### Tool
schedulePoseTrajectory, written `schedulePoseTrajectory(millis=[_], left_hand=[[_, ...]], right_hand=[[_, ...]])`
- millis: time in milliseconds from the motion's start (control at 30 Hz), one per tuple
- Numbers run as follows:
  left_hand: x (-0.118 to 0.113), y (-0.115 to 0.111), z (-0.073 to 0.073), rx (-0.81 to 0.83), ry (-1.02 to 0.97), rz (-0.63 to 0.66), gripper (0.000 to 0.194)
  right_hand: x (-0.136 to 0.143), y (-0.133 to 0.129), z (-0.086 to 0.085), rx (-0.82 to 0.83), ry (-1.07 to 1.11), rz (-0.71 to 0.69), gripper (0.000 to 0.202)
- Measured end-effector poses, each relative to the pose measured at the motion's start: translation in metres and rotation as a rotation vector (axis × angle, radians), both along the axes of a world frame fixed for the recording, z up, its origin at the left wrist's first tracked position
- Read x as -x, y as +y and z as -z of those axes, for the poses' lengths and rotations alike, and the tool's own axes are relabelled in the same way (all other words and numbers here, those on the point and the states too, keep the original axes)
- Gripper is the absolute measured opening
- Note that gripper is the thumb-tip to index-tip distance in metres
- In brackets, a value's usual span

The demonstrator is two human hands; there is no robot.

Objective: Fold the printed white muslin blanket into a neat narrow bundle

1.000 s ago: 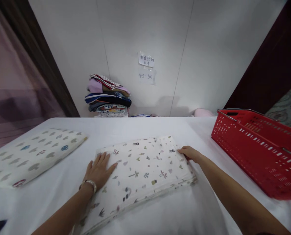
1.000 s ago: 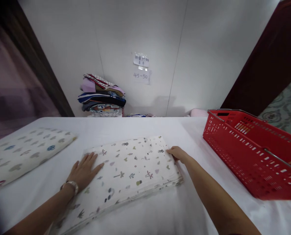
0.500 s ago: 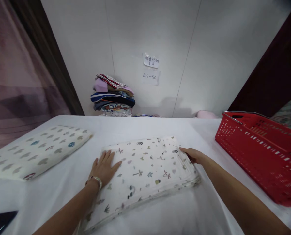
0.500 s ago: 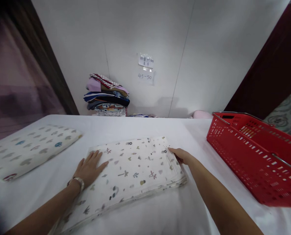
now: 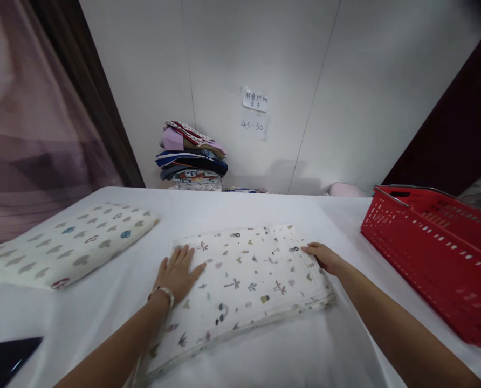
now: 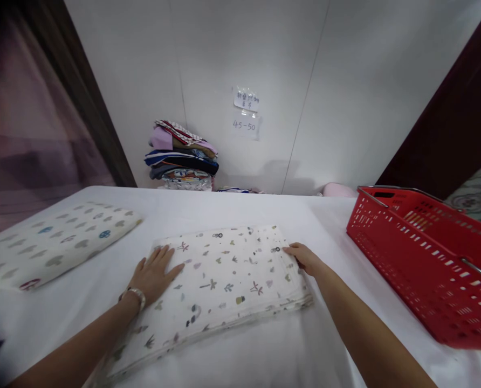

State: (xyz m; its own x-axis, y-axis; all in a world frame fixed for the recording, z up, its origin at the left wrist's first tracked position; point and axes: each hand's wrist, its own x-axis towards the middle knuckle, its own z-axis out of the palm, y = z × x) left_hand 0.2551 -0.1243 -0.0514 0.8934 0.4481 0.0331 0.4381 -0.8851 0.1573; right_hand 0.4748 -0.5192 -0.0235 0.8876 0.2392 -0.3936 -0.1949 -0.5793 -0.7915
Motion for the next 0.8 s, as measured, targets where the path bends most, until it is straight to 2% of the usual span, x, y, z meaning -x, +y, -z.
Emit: schedulePoseTrajectory(millis=[167, 333, 500, 633, 800], left_hand=[[0.001, -0.002, -0.005, 0.008, 0.009, 0.005, 0.075], [0.001, -0.004, -0.007, 0.016, 0.011, 0.004, 0.075], [0.001, -0.003, -0.005, 0.004, 0.010, 0.000, 0.074], [0.001, -0.004, -0.007, -0.001, 0.006, -0.004, 0.073], [0.002, -0.004, -0.005, -0.012, 0.012, 0.000, 0.071]], right_hand=[[-0.005, -0.002, 0.010, 0.061, -0.058, 0.079, 0.035], [-0.012, 0.002, -0.002, 0.095, -0.009, 0.018, 0.055], [-0.024, 0.024, -0.009, 0.206, -0.055, 0.069, 0.065], [-0.030, 0.040, -0.001, 0.286, -0.180, 0.077, 0.063], [-0.026, 0.039, 0.011, 0.349, -0.325, 0.013, 0.060]])
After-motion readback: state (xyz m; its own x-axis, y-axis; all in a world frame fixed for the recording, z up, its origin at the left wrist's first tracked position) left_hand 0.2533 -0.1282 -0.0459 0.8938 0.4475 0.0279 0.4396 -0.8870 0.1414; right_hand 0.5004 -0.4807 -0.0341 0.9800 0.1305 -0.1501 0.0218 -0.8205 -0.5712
